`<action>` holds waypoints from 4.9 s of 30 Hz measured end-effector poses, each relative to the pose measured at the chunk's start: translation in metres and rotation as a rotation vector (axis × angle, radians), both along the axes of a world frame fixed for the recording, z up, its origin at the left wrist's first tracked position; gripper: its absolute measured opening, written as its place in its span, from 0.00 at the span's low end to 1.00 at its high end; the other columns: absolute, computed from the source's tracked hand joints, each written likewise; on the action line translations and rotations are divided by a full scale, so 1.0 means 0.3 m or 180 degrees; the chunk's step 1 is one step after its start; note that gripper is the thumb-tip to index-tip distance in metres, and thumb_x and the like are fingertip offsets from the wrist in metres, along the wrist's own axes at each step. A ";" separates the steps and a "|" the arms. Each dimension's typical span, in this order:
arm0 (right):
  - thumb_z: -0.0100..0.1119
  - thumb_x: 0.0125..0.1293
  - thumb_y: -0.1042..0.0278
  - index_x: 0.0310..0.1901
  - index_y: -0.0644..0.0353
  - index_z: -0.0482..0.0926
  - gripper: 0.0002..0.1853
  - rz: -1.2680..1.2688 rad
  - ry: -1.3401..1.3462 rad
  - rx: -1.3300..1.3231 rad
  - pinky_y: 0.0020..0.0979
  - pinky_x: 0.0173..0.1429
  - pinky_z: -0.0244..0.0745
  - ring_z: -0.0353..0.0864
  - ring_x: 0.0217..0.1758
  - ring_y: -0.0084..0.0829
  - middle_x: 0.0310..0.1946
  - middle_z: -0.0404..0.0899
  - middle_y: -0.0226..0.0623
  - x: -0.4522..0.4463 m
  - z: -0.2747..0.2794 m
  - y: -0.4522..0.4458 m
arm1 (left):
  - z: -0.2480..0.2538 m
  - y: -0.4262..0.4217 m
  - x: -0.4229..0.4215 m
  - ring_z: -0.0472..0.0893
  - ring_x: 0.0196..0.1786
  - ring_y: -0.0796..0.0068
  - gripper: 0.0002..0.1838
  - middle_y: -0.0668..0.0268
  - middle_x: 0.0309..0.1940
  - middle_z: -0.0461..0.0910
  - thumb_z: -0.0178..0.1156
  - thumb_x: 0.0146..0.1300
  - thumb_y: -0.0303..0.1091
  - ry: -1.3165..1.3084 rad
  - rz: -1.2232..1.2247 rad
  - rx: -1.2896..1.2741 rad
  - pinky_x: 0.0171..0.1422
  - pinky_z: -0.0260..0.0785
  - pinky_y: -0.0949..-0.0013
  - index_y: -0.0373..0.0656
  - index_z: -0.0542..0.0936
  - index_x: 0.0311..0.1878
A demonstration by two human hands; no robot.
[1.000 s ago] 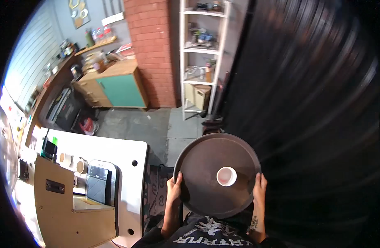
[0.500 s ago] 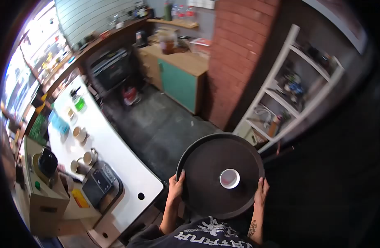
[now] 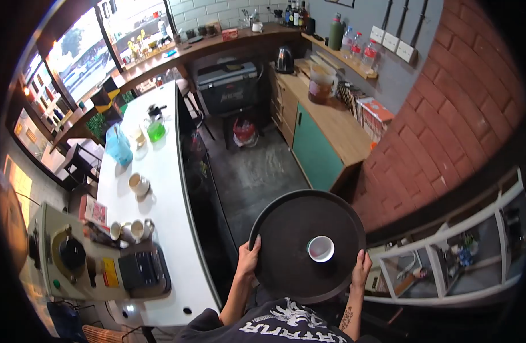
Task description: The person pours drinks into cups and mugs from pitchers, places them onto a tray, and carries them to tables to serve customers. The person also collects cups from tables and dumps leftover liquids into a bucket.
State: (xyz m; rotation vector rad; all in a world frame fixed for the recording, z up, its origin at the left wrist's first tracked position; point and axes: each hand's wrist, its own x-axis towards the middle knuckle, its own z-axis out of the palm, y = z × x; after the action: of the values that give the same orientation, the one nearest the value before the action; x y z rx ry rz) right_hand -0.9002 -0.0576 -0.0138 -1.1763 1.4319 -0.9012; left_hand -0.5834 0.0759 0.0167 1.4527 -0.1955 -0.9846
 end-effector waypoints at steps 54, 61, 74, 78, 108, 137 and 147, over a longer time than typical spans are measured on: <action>0.81 0.43 0.69 0.68 0.59 0.61 0.50 0.0488 0.1041 0.0027 0.33 0.44 0.82 0.75 0.60 0.41 0.63 0.62 0.47 0.804 -0.274 -2.039 | -0.512 -2.266 0.494 0.79 0.51 0.62 0.35 0.53 0.51 0.80 0.53 0.70 0.58 0.0914 -0.0643 0.0850 0.57 0.73 0.58 0.29 0.73 0.60; 0.80 0.46 0.67 0.61 0.65 0.69 0.40 0.0284 0.0782 -0.0711 0.35 0.48 0.80 0.78 0.55 0.41 0.55 0.73 0.47 0.838 -0.319 -2.094 | -0.531 -2.321 0.450 0.78 0.55 0.58 0.41 0.50 0.54 0.78 0.52 0.68 0.63 0.0820 -0.0722 0.1050 0.58 0.73 0.56 0.28 0.70 0.63; 0.78 0.46 0.72 0.51 0.65 0.75 0.29 0.0213 0.1049 -0.1291 0.34 0.49 0.77 0.82 0.43 0.33 0.42 0.82 0.40 0.836 -0.385 -2.113 | -0.584 -1.977 0.467 0.76 0.48 0.65 0.42 0.56 0.47 0.76 0.63 0.61 0.62 0.0165 -0.1284 0.1199 0.49 0.72 0.63 0.39 0.64 0.64; 0.78 0.45 0.68 0.50 0.66 0.77 0.29 0.0161 0.0560 -0.0530 0.40 0.57 0.73 0.82 0.51 0.42 0.45 0.82 0.46 0.873 -0.404 -2.111 | -0.533 -1.792 0.505 0.77 0.46 0.76 0.34 0.64 0.45 0.77 0.61 0.63 0.61 0.0926 -0.1188 0.0985 0.51 0.72 0.67 0.43 0.69 0.59; 0.80 0.41 0.65 0.48 0.66 0.79 0.30 0.6678 -0.1121 -0.1161 0.33 0.49 0.79 0.86 0.44 0.33 0.39 0.85 0.43 1.721 0.231 -0.051 | 0.046 -0.010 0.335 0.71 0.66 0.57 0.40 0.55 0.62 0.69 0.70 0.51 0.27 -0.2582 0.2758 0.1520 0.69 0.67 0.60 0.43 0.66 0.70; 0.79 0.43 0.61 0.52 0.65 0.75 0.35 0.8106 -0.1115 -0.1454 0.39 0.49 0.79 0.84 0.46 0.45 0.43 0.82 0.48 2.584 0.165 0.141 | 0.063 0.344 1.113 0.59 0.71 0.39 0.62 0.35 0.69 0.52 0.71 0.54 0.53 -0.1870 0.5229 0.3706 0.72 0.56 0.48 0.33 0.39 0.75; 0.77 0.49 0.56 0.56 0.60 0.72 0.35 0.8489 -0.1158 -0.1648 0.44 0.49 0.79 0.83 0.47 0.50 0.47 0.79 0.50 2.616 0.196 0.157 | 0.011 0.416 1.240 0.72 0.62 0.39 0.57 0.35 0.62 0.66 0.68 0.55 0.56 -0.1749 0.5429 0.4742 0.61 0.69 0.50 0.26 0.47 0.72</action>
State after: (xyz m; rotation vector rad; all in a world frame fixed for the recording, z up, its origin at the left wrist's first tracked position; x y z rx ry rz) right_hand -0.1154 -0.0105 0.0450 -1.7630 -1.1998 0.5994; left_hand -0.2113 0.2006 0.0199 2.2274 1.4641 0.9907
